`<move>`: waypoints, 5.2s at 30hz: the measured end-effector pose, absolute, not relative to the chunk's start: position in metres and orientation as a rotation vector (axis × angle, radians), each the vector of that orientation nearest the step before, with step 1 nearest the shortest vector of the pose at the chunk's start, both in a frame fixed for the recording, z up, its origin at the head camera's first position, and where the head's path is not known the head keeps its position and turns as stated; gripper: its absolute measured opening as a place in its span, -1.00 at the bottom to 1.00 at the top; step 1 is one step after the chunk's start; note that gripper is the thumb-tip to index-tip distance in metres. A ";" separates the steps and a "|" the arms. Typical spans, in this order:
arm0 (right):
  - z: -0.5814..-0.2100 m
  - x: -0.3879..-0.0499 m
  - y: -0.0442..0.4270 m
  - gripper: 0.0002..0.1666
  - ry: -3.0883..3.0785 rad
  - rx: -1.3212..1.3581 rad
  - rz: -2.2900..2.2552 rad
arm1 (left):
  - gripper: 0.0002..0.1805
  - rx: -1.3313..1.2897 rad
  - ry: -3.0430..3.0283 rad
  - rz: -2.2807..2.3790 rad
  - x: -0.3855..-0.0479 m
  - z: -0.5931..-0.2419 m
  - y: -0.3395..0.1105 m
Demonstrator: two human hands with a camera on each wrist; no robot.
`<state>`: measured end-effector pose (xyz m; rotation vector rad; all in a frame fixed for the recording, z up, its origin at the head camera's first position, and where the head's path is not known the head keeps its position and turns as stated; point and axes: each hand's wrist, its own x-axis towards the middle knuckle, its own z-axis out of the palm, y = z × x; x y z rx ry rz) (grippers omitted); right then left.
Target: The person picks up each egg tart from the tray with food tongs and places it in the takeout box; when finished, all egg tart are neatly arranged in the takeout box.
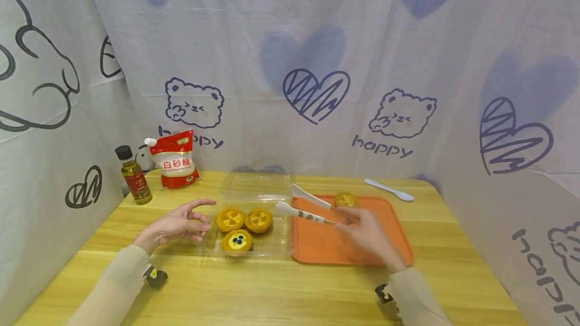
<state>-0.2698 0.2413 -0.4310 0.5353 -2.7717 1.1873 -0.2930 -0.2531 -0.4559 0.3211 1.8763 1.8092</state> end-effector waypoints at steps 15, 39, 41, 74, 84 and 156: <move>-0.429 -0.267 0.272 -0.41 -2.813 0.335 1.132 | -0.11 0.329 1.868 1.813 -0.293 -0.455 -0.253; -0.430 -0.265 0.312 -0.36 -2.816 0.190 1.049 | -0.09 0.342 1.867 1.805 -0.295 -0.453 -0.252; -0.430 -0.266 0.316 -0.36 -2.827 0.174 1.052 | -0.09 0.345 1.870 1.802 -0.295 -0.453 -0.252; -0.426 -0.272 0.359 -0.30 -2.957 0.186 0.886 | -0.12 0.372 1.840 1.815 -0.294 -0.454 -0.253; -0.434 -0.276 0.359 -0.43 -2.925 0.187 0.801 | -0.14 0.362 1.842 1.815 -0.294 -0.453 -0.253; -0.397 -0.260 0.274 -0.56 -2.879 0.662 1.085 | -0.12 0.349 1.867 1.792 -0.295 -0.454 -0.254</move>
